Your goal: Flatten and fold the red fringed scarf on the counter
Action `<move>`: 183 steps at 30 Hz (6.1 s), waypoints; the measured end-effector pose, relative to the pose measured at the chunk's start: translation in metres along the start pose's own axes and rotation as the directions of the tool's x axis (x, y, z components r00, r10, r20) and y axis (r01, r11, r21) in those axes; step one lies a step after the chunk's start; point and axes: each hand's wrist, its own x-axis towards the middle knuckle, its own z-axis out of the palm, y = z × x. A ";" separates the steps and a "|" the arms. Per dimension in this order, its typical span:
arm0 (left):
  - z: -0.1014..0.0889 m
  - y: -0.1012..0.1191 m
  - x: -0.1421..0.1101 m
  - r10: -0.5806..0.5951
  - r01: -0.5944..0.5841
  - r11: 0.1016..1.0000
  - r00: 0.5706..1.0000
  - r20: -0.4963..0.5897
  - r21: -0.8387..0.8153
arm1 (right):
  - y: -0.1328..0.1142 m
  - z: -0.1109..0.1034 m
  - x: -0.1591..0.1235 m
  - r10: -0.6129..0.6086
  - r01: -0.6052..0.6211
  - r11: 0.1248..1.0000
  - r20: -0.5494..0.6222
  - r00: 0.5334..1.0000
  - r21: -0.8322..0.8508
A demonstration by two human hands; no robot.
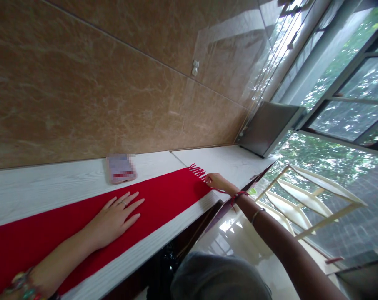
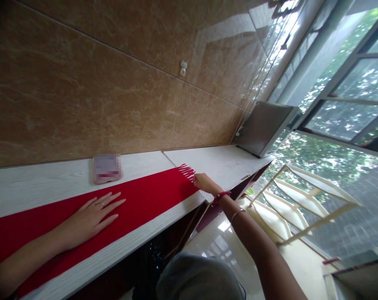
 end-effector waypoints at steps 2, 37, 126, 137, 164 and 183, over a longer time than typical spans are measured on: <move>0.000 0.000 0.000 0.004 -0.004 1.000 1.000 -0.001 -0.008 | -0.002 -0.004 0.006 0.008 -0.007 1.000 0.049 0.999 -0.023; 0.003 -0.002 0.000 0.016 -0.016 1.000 1.000 -0.027 -0.020 | 0.008 0.023 0.002 0.036 -0.018 0.994 -0.175 0.984 0.107; -0.007 0.007 -0.005 -0.018 0.018 0.997 1.000 0.009 -0.078 | -0.033 -0.011 0.064 0.058 -0.016 0.991 -0.328 0.943 0.132; -0.016 -0.012 -0.019 -0.266 0.265 0.964 0.963 0.051 0.018 | -0.165 0.039 0.062 -0.335 0.444 0.860 -0.375 0.864 0.253; -0.070 -0.090 -0.060 -0.528 0.513 0.849 0.835 0.156 0.124 | -0.223 -0.007 0.049 -0.603 0.659 0.743 -0.312 0.734 0.114; -0.021 -0.070 -0.087 -0.588 0.585 0.806 0.809 0.007 0.097 | -0.338 0.023 0.023 -0.761 0.787 0.579 -0.207 0.615 0.212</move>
